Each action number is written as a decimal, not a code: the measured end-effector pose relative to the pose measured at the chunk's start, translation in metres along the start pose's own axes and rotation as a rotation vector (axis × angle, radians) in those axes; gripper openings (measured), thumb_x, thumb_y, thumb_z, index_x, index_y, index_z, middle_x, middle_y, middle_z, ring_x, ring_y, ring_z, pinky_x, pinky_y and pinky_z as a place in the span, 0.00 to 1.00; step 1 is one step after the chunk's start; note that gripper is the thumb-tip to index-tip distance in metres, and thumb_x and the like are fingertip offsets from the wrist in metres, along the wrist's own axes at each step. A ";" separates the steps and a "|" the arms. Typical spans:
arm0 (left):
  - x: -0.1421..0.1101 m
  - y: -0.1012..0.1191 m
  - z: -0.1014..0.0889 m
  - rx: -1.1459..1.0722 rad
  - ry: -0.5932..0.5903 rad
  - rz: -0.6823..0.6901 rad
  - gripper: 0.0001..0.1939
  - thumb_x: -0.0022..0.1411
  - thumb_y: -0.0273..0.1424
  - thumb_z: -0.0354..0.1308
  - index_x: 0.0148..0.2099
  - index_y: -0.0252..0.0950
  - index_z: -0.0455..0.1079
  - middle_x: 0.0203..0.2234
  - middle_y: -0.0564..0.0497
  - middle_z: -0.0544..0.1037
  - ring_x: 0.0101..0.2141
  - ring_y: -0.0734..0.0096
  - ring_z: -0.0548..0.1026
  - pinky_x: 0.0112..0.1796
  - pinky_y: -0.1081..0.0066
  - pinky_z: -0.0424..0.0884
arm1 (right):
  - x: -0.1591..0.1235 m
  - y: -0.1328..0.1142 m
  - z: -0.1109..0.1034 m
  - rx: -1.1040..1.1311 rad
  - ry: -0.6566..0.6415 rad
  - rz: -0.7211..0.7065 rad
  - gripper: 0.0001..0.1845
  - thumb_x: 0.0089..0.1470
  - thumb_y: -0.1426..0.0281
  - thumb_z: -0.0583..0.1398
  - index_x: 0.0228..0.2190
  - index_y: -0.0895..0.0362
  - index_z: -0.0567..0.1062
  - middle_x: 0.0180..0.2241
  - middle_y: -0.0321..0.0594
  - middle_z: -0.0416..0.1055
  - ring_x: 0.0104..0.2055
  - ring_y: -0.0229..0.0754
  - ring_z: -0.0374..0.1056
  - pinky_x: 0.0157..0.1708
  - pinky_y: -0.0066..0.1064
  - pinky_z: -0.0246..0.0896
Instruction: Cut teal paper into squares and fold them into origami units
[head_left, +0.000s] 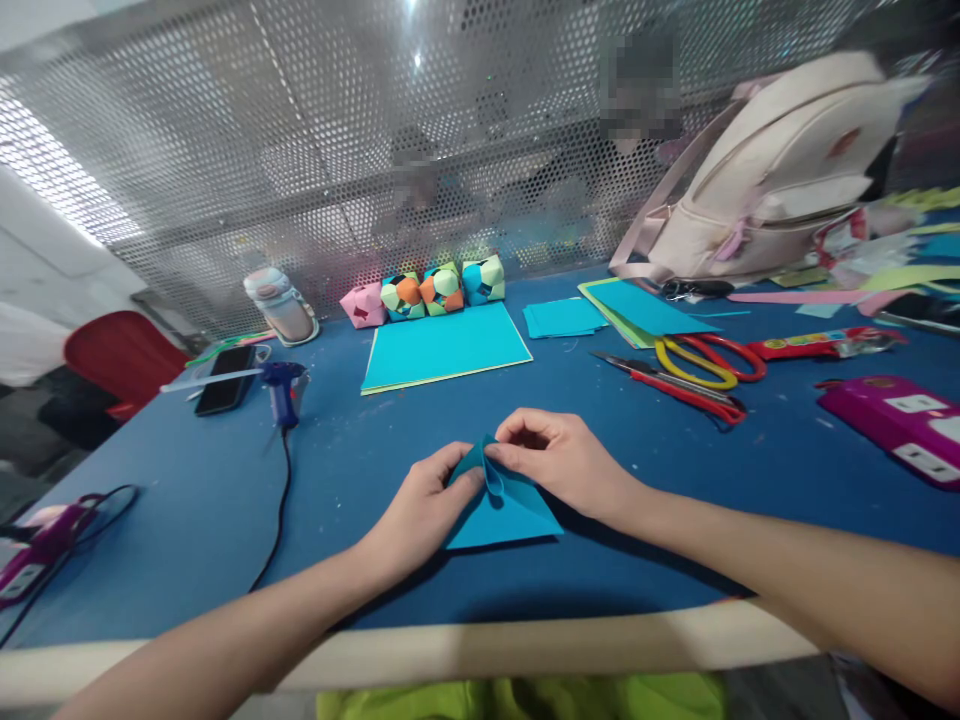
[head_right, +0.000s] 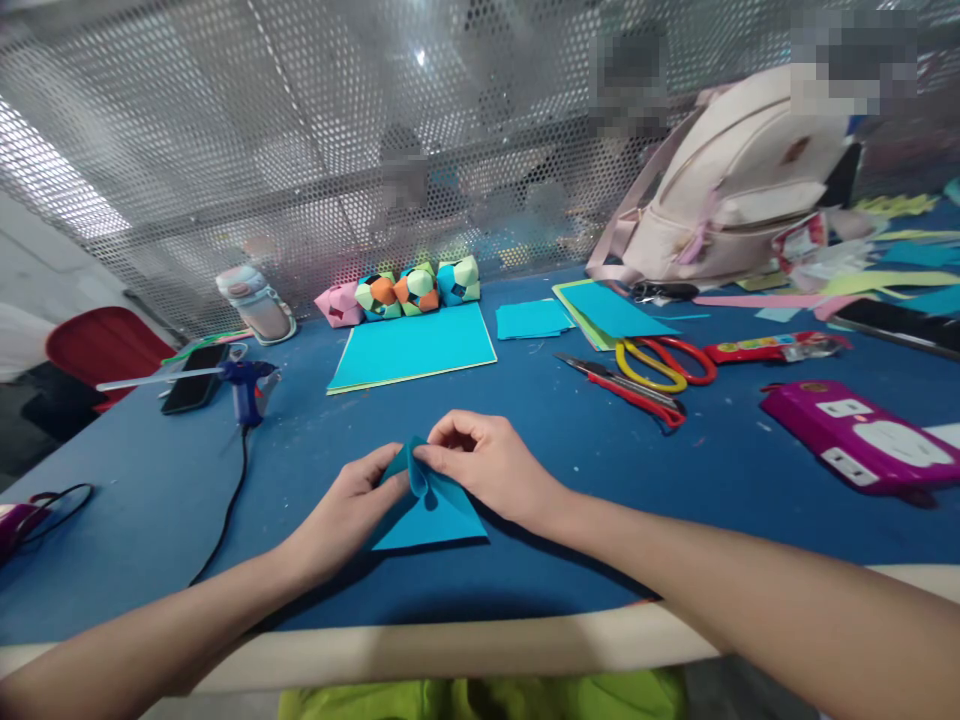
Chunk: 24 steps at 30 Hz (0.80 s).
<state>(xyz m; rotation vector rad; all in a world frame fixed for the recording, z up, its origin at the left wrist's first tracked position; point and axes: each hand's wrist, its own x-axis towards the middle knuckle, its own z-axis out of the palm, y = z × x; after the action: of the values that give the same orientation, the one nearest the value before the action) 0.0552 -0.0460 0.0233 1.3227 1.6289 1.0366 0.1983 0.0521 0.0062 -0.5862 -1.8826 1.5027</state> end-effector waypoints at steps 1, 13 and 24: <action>0.000 0.000 0.000 -0.003 -0.002 -0.003 0.11 0.58 0.38 0.53 0.30 0.35 0.66 0.23 0.56 0.67 0.26 0.76 0.62 0.28 0.76 0.62 | 0.000 0.000 0.000 -0.002 -0.003 -0.001 0.10 0.47 0.64 0.62 0.23 0.57 0.71 0.22 0.34 0.68 0.25 0.34 0.60 0.26 0.26 0.58; 0.001 -0.004 0.001 0.011 0.080 -0.014 0.13 0.58 0.40 0.54 0.29 0.35 0.64 0.23 0.56 0.64 0.26 0.76 0.60 0.27 0.76 0.60 | -0.004 -0.005 0.000 -0.072 -0.048 -0.010 0.12 0.51 0.61 0.59 0.27 0.57 0.71 0.25 0.35 0.69 0.27 0.35 0.62 0.27 0.27 0.59; 0.004 -0.006 0.003 0.037 0.158 0.017 0.09 0.58 0.35 0.53 0.32 0.35 0.69 0.25 0.56 0.70 0.29 0.73 0.65 0.31 0.75 0.62 | -0.008 -0.006 0.003 -0.385 -0.036 -0.049 0.20 0.44 0.61 0.65 0.38 0.55 0.68 0.31 0.35 0.67 0.32 0.38 0.61 0.34 0.32 0.59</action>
<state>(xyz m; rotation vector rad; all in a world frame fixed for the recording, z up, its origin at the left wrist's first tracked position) 0.0556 -0.0422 0.0160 1.3082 1.7633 1.1509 0.2023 0.0428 0.0099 -0.6820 -2.2159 1.1307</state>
